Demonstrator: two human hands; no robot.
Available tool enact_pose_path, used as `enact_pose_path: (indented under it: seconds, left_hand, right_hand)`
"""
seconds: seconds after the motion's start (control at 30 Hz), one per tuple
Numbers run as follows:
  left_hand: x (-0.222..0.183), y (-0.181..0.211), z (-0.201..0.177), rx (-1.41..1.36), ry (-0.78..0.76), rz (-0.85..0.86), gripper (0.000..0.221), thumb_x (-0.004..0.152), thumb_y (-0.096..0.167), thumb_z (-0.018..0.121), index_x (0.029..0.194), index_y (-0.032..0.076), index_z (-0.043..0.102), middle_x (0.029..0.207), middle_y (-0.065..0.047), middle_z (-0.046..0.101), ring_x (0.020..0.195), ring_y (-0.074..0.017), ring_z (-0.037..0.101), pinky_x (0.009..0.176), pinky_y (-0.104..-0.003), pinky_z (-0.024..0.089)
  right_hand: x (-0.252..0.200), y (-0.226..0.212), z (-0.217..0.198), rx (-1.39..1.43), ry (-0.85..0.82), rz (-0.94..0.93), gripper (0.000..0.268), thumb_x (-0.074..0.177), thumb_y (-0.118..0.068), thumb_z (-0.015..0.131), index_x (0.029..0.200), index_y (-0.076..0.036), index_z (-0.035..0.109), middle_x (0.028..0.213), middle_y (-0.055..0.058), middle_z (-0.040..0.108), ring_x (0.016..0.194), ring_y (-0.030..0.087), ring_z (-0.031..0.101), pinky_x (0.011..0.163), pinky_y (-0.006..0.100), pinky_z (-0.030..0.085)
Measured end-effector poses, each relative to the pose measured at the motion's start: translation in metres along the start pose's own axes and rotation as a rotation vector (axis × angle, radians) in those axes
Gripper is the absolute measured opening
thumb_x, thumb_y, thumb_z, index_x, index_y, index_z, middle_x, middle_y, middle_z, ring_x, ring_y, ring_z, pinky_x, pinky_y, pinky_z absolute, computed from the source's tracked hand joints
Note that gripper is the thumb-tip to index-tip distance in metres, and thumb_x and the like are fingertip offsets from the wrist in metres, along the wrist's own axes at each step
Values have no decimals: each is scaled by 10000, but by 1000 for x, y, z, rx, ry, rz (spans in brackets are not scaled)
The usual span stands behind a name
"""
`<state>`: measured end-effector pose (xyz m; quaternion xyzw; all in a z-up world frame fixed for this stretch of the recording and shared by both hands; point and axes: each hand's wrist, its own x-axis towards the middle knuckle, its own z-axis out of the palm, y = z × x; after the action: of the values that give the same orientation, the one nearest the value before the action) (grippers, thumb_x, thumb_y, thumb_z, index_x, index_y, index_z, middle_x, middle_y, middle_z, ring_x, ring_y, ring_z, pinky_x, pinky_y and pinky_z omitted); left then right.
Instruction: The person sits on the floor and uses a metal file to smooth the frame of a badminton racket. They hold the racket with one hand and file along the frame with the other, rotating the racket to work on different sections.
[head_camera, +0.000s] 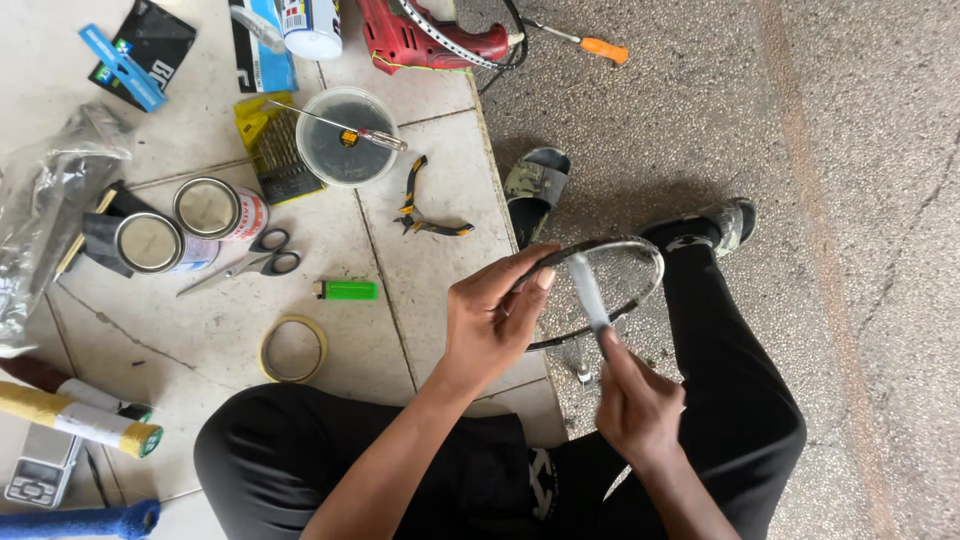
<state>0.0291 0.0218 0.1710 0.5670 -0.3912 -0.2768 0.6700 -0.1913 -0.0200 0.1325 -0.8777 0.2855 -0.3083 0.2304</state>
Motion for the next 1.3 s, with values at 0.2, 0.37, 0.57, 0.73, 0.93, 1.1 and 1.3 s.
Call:
enact_pose_path:
  seconds: [0.2,0.37,0.57,0.73,0.93,1.1,1.3]
  left_hand:
    - [4,-15,-8,183,10,137,302,1070,204,560,1283,12,656,623,16,435,524,-68,332,492,-282,303]
    - [6,-16,-10,237,7,130,276,1071,210,534,1243,30,653,665,-10,517,549,-90,419,545,-292,398]
    - [2,-17,-10,234,6,97,269,1065,217,547,1233,48,672,682,1,501,560,-97,372,544,-294,350]
    - [3,-15,-11,205,-9,97,277,1074,240,532,1232,62,673,654,30,438,549,-77,319,532,-283,310]
    - [1,-15,-8,151,-28,153,301,1074,225,537,1236,11,674,632,32,417,528,-58,310,488,-269,277]
    - [5,-4,5,-64,76,120,219,963,14,632,1138,33,764,470,-115,559,368,-120,435,366,-266,355]
    - [-1,22,5,41,-87,139,260,1058,191,588,1255,45,676,659,29,420,576,-65,326,526,-261,311]
  right_hand:
    - [46,19,39,-25,-41,-73,520,1036,34,561,1515,-151,484,572,-105,374,434,54,253,396,282,193]
    - [104,-9,29,-92,-49,-36,421,1072,-75,596,1484,-154,562,603,-53,409,480,110,259,453,327,243]
    - [63,-19,-6,68,35,-29,401,1029,81,489,1429,59,511,961,139,746,436,56,387,388,253,270]
    - [18,-30,-29,34,29,112,438,1022,79,537,1454,27,494,806,57,683,478,52,331,441,248,277]
    - [30,-42,-27,-250,-123,140,463,994,-30,645,1433,-169,591,619,-56,611,417,68,361,412,291,300]
    - [114,-74,-35,-203,-118,87,431,943,-62,611,1329,-210,732,596,78,703,396,282,611,432,384,455]
    - [95,-77,-77,-62,-61,145,443,1021,47,526,1462,21,503,1134,129,778,391,11,383,333,223,279]
